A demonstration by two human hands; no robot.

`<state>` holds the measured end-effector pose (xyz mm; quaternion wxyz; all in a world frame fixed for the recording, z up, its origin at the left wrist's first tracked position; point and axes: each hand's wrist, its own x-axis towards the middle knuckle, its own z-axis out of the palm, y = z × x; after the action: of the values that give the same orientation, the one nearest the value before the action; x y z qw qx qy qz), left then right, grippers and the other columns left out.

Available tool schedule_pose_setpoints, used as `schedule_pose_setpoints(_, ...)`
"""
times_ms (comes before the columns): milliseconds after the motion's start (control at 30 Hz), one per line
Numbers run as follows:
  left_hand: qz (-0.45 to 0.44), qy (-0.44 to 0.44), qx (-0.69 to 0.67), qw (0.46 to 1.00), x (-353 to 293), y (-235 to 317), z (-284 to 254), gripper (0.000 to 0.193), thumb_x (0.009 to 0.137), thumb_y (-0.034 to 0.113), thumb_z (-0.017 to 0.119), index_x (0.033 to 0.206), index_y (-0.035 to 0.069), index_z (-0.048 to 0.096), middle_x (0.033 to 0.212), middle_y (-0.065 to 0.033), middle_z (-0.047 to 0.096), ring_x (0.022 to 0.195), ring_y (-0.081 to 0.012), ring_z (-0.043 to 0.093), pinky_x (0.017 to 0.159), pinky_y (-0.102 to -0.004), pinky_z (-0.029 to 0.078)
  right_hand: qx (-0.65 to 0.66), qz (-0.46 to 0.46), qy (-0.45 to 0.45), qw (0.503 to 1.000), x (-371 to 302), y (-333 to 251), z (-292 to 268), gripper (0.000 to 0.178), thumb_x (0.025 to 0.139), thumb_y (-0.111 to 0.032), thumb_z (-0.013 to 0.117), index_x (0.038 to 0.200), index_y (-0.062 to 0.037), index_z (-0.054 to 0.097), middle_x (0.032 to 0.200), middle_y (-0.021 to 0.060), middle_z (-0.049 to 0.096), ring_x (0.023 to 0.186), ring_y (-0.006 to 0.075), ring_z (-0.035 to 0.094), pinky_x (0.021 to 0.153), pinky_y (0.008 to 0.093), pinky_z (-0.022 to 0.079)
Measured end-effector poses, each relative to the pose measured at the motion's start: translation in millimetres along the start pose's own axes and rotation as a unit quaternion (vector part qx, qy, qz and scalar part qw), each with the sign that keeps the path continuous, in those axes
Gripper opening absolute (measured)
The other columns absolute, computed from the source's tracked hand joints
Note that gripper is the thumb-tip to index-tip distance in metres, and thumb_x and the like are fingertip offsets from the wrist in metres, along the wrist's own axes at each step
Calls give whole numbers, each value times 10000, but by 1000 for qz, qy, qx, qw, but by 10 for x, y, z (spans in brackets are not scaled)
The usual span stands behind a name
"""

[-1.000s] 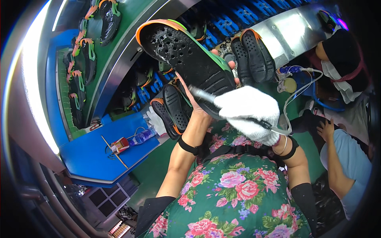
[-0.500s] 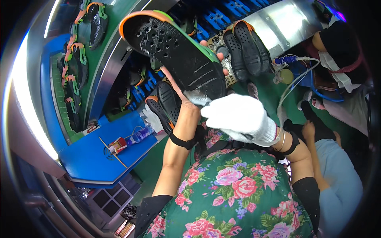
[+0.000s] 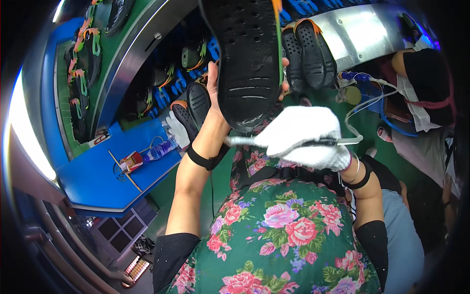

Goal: Apply adhesive or primer to the bottom and edges of shoe soles using a brush on a manufacturing line.

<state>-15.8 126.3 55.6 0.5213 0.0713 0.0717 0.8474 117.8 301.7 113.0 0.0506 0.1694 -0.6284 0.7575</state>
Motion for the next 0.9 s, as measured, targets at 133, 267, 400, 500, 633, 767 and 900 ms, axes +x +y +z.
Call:
schedule_pose_setpoints(133,-56,62,-5,997,-31,66,109,954,946,699,494,1587,22,290,1533,-331,394,1259,-543,549,1023,-604,513,-165,-66,-3,984,17,99,-17,254,761,-4,786,1008,-64,779,1049,115,779,961,278,749,810,364,592)
schedule_pose_setpoints(267,-106,164,92,976,-104,175,12,876,962,665,457,1607,93,301,1592,-317,320,1312,-586,485,1072,-665,446,-270,-148,-67,949,-117,109,120,268,837,-49,748,1099,-101,773,1097,69,768,966,241,731,790,357,599)
schedule_pose_setpoints(400,-78,254,107,958,-171,239,-12,685,987,497,525,1489,36,465,1462,-251,508,1257,-435,585,1087,-548,476,-85,-94,-86,988,-13,84,28,223,807,-59,773,1019,-121,799,1053,63,779,950,245,733,784,327,589)
schedule_pose_setpoints(500,-58,250,63,964,-75,251,40,515,994,345,606,1363,-15,607,1302,-213,673,1151,-326,694,1059,-444,535,-296,-149,-92,939,-5,78,-48,302,788,-75,793,1086,-119,777,1104,59,770,950,246,734,799,340,594)
schedule_pose_setpoints(633,-52,259,64,962,-37,233,49,536,996,373,597,1372,-9,601,1310,-218,668,1146,-333,694,1040,-458,546,-170,-122,-99,973,3,54,2,246,773,-35,771,1013,-82,788,1068,109,776,957,286,749,811,364,601)
schedule_pose_setpoints(767,-49,192,20,980,45,169,57,640,1018,457,528,1457,-7,513,1384,-256,605,1175,-399,666,1030,-501,547,-171,-11,47,984,13,58,-12,164,775,4,810,934,-33,795,983,148,778,906,265,750,801,364,600)
schedule_pose_setpoints(900,-83,135,-24,987,-152,167,-165,859,1001,699,368,1597,82,319,1536,-297,428,1260,-510,568,1054,-638,470,94,92,63,989,-12,160,69,137,789,27,796,925,13,787,1002,166,777,922,250,754,825,350,596)
